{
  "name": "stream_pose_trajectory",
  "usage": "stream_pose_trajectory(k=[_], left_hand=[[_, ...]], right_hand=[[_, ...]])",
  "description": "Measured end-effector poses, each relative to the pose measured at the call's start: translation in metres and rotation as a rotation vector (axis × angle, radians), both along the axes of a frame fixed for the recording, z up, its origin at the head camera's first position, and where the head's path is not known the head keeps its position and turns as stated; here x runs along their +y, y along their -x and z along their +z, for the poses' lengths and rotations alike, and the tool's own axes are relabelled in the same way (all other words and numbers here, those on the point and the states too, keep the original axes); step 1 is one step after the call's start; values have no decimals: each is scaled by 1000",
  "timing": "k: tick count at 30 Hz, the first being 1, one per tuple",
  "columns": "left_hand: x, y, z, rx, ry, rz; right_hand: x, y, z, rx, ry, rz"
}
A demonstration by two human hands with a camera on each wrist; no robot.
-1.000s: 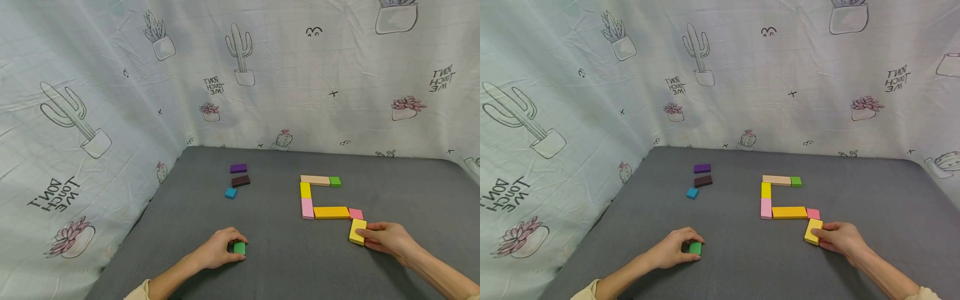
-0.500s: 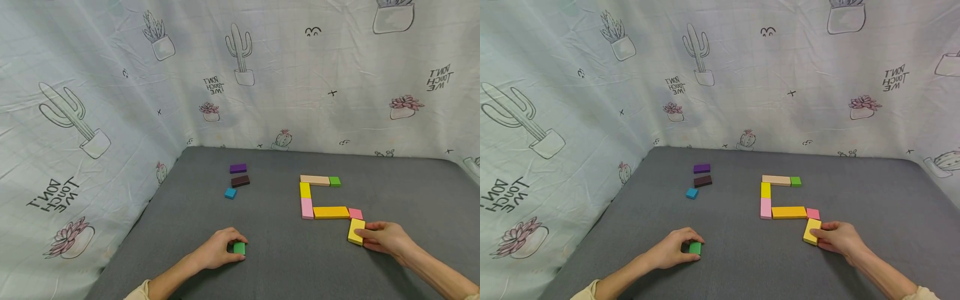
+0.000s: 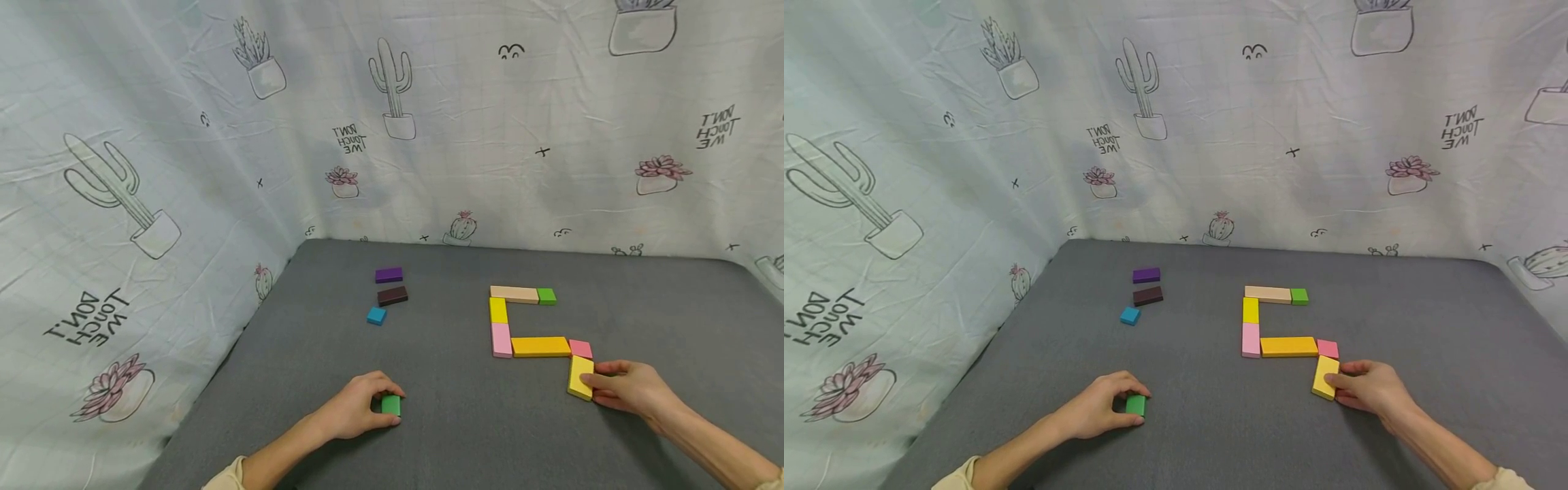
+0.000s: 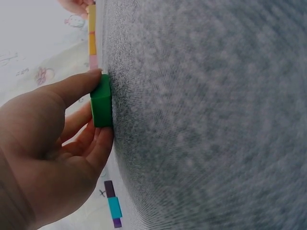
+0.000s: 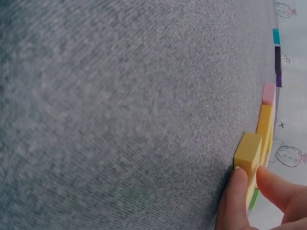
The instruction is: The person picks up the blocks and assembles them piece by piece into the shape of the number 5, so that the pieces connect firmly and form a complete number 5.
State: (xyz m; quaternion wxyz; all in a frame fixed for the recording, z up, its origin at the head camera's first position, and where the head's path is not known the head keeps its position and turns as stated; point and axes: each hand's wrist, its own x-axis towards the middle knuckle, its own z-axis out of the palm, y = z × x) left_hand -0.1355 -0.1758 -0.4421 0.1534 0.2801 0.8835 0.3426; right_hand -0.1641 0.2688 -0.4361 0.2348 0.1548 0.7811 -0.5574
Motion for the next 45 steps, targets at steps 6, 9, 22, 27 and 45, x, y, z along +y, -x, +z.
stream_pose_trajectory(k=[6, 9, 22, 27, 45], left_hand=[[0, -1, 0, 9, 3, 1], [0, -1, 1, 8, 5, 1], [2, -2, 1, 36, -20, -15], [2, -2, 1, 32, -32, -14], [1, -2, 1, 25, -33, -16]], right_hand=[[0, -2, 1, 22, -4, 24], [1, -2, 0, 34, -30, 33], [-6, 2, 4, 105, -280, 104], [-7, 3, 4, 119, -287, 111], [-11, 0, 7, 108, -292, 109]])
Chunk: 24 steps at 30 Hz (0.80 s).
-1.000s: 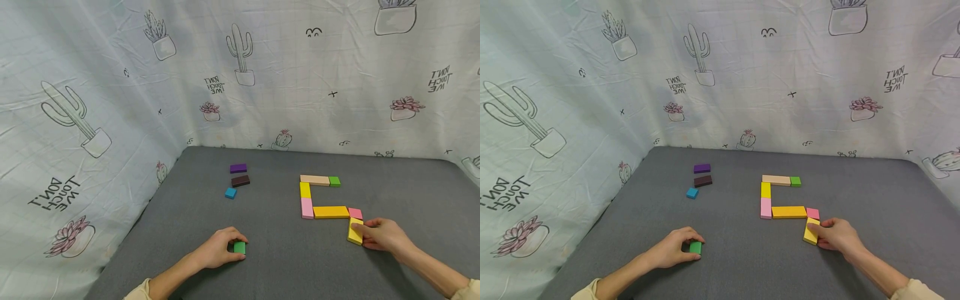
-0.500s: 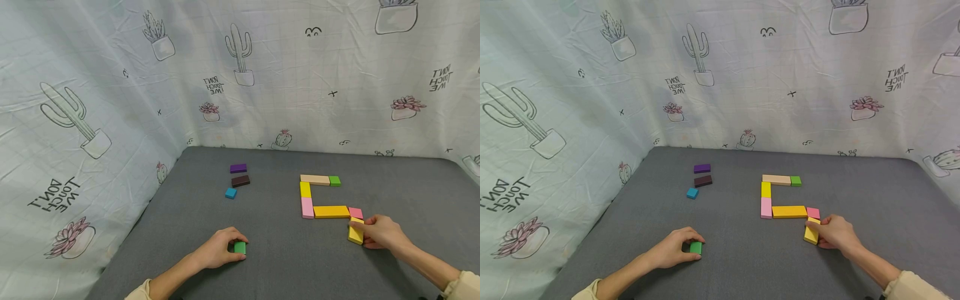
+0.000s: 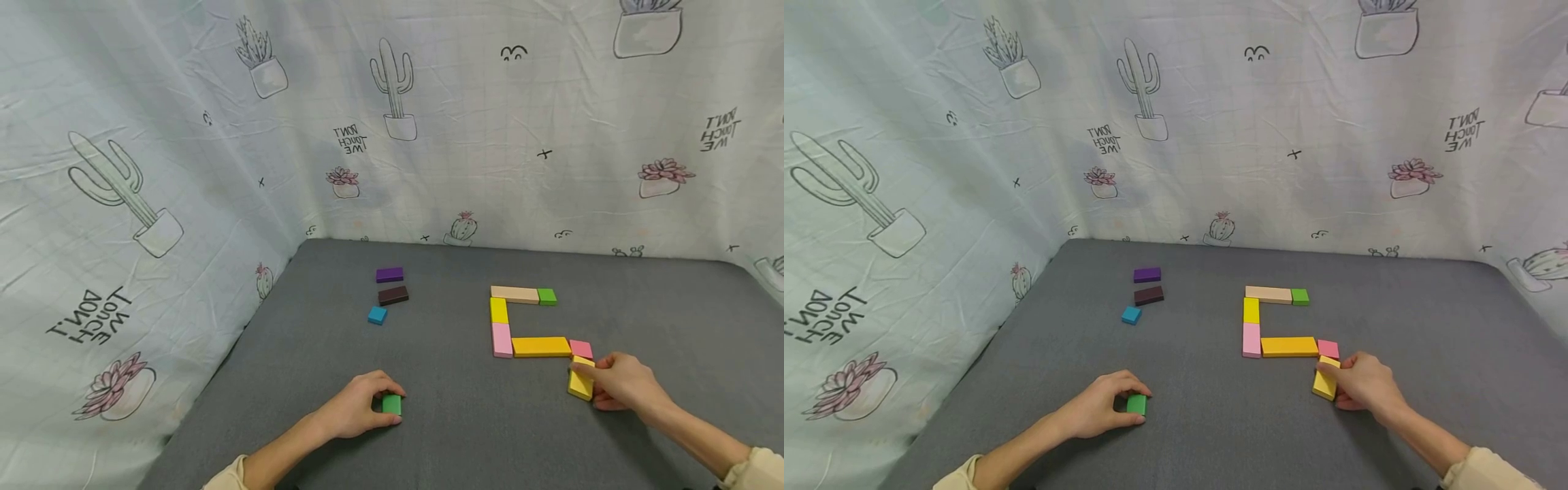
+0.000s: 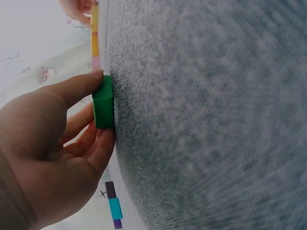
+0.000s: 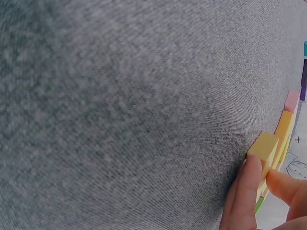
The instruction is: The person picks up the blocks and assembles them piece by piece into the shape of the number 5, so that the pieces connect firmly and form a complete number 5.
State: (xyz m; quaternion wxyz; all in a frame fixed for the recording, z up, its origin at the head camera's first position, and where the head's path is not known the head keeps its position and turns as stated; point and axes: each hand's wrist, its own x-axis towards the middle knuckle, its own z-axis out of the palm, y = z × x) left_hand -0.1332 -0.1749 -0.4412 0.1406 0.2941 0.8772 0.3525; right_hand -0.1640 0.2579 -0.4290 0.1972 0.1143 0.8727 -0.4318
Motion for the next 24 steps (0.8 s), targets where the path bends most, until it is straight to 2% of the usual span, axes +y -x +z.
stream_pose_trajectory(k=[8, 14, 24], left_hand=[[0, 1, -1, 17, 0, -12], [0, 1, 0, 5, 1, -1], [0, 0, -1, 14, -7, 2]], right_hand=[[3, 0, -2, 0, 13, 13], [7, 0, -2, 8, 51, 16], [13, 4, -3, -14, 43, 22]])
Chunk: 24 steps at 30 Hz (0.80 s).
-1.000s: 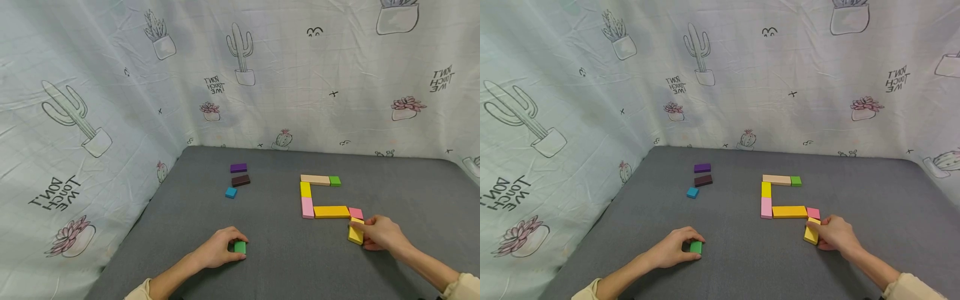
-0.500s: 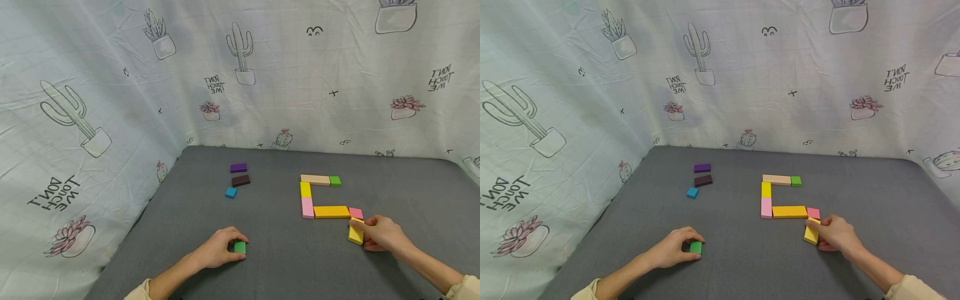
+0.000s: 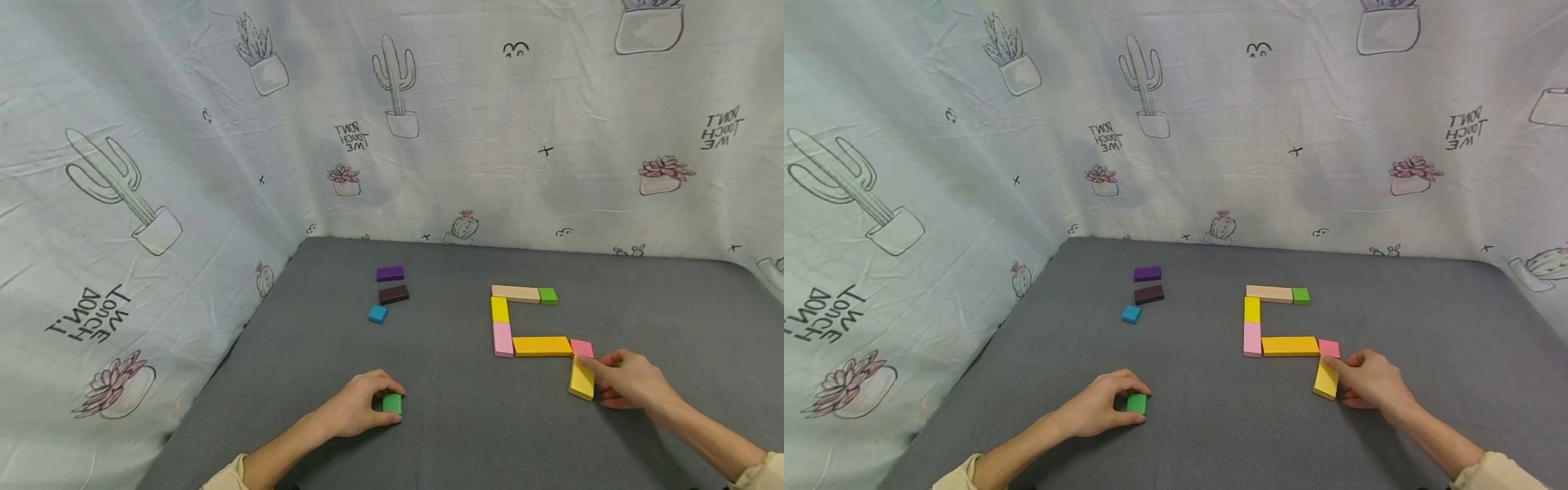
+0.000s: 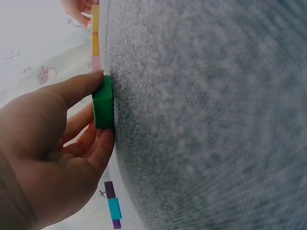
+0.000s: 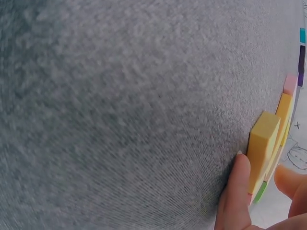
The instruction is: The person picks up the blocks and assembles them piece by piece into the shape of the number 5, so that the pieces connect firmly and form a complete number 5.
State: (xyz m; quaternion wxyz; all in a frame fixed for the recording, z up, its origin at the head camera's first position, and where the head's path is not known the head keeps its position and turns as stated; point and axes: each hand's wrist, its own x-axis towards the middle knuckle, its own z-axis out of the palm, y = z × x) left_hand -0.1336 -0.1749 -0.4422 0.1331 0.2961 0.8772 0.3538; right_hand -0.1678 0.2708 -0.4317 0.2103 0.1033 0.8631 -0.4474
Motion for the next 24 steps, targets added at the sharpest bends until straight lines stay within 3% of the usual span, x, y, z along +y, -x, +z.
stream_pose_trajectory(k=[6, 14, 20, 24], left_hand=[[0, 1, 0, -7, 10, 2], [0, 1, 0, -8, 26, 10], [0, 1, 0, -6, 24, 13], [0, 1, 0, -6, 22, 13]], right_hand=[[8, 8, 12, 31, 1, 17], [20, 30, 37, 125, -18, 91], [14, 45, 40, 228, 12, 159], [2, 58, 39, 273, 88, 118]])
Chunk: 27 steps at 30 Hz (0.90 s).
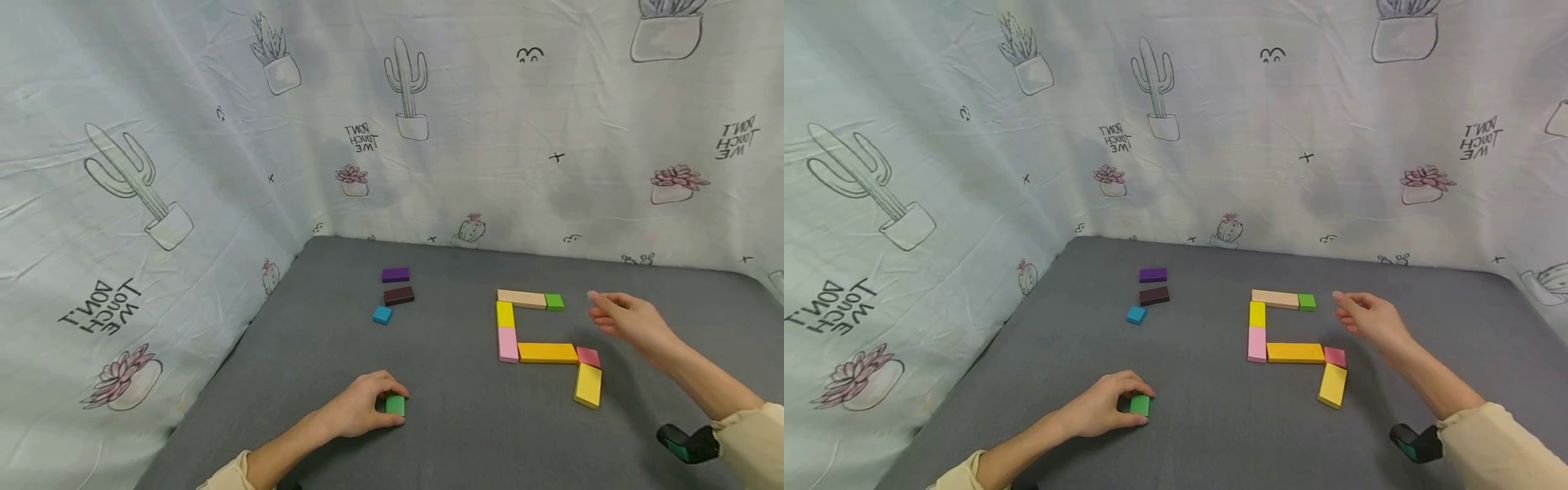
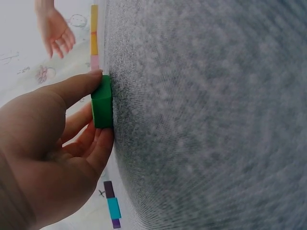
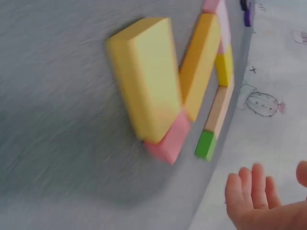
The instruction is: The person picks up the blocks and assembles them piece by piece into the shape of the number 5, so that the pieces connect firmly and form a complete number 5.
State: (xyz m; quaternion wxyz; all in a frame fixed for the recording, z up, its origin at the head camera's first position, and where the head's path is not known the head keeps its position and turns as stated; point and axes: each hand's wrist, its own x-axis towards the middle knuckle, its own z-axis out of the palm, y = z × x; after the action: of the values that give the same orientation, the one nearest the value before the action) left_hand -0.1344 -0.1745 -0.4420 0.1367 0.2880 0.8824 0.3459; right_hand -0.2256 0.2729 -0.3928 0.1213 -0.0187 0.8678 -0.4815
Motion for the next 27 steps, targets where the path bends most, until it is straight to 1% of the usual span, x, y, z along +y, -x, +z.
stream_pose_trajectory(k=[4, 8, 11, 16, 21, 24, 27], left_hand=[[1, 0, 2, -18, 7, 7], [2, 0, 4, -28, 6, 10], [1, -1, 4, -30, 4, 12], [0, -3, 2, -11, -5, -1], [-1, -3, 1, 38, -11, -13], [0, -3, 2, 39, -9, -10], [1, -3, 4, 13, -4, -2]], right_hand=[[-15, 14, 1, 13, 91, -54], [-33, 24, 4, 8, 169, -70], [-47, 31, 6, -3, 206, -74], [-67, 42, 6, -51, 286, -85], [-89, 53, 6, -112, 430, -91], [-104, 59, 7, -128, 489, -96], [-116, 63, 7, -135, 513, -83]])
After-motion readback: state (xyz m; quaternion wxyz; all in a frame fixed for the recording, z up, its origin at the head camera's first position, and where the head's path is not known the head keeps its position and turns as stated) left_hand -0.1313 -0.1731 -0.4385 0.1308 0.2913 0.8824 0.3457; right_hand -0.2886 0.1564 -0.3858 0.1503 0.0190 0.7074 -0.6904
